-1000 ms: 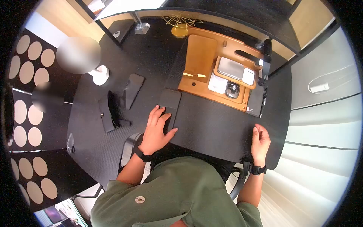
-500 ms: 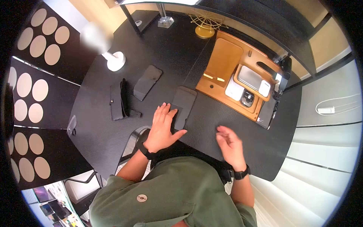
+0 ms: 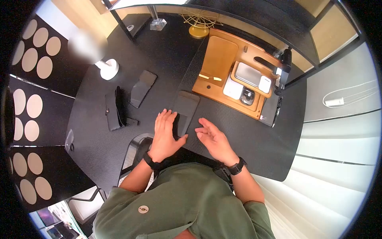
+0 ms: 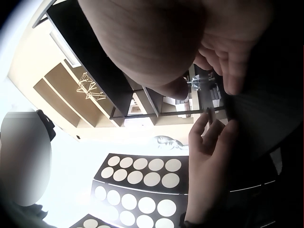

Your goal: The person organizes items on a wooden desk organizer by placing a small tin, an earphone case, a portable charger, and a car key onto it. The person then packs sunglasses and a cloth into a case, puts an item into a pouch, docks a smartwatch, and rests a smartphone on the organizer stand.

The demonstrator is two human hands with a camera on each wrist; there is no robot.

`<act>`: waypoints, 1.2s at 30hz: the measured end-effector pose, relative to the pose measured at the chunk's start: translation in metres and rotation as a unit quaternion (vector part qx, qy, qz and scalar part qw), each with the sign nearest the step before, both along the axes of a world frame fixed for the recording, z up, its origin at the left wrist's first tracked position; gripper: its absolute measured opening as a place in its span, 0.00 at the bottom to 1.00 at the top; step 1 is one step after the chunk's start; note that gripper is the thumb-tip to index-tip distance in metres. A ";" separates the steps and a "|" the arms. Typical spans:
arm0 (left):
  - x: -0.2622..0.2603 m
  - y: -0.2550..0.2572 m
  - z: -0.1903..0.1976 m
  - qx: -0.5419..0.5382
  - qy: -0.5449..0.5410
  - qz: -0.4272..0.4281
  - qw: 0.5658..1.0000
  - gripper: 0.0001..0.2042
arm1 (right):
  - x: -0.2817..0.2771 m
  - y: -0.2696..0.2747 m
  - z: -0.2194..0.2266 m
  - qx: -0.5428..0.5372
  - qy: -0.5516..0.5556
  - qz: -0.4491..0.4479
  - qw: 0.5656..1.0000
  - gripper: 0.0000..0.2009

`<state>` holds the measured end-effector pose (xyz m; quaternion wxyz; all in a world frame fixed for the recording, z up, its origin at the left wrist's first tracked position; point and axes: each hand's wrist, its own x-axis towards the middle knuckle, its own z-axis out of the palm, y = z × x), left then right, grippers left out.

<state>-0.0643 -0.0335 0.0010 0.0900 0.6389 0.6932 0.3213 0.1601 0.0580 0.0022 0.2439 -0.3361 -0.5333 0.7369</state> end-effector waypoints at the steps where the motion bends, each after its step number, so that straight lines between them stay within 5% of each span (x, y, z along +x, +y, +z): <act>1: 0.002 0.000 0.001 0.004 -0.008 -0.010 1.000 0.48 | 0.000 0.001 0.000 0.000 0.000 0.001 1.000 0.31; 13: 0.018 0.001 0.002 0.002 -0.047 -0.029 0.998 0.53 | 0.011 0.011 0.013 -0.206 0.078 -0.033 0.975 0.31; 16: 0.026 -0.001 0.007 -0.018 -0.099 -0.031 0.995 0.55 | 0.009 0.012 0.007 -0.199 0.084 -0.048 0.975 0.23; 19: 0.040 -0.005 0.008 -0.047 -0.156 -0.074 0.984 0.58 | 0.010 0.012 0.013 -0.177 -0.023 0.013 0.984 0.14; 21: 0.047 -0.006 0.005 -0.026 -0.177 -0.106 0.978 0.58 | 0.005 0.007 0.037 -0.174 -0.164 -0.066 0.969 0.10; 24: 0.035 -0.005 0.020 -0.024 -0.178 -0.132 0.975 0.51 | 0.015 0.005 0.016 -0.189 -0.078 -0.099 0.974 0.10; 28: -0.027 -0.014 0.032 0.103 -0.042 0.028 0.993 0.36 | 0.016 0.004 0.018 -0.196 -0.052 -0.116 0.972 0.12; 31: -0.100 -0.025 0.050 0.217 0.044 0.208 0.953 0.22 | 0.018 0.008 0.013 -0.182 -0.048 -0.081 0.979 0.12; 33: -0.148 -0.042 0.048 0.135 0.091 0.335 0.928 0.17 | 0.019 0.010 0.013 -0.171 -0.048 -0.067 0.982 0.12; 36: -0.187 -0.050 0.031 0.002 0.080 0.357 0.931 0.30 | 0.018 0.012 0.013 -0.154 -0.087 -0.045 0.983 0.12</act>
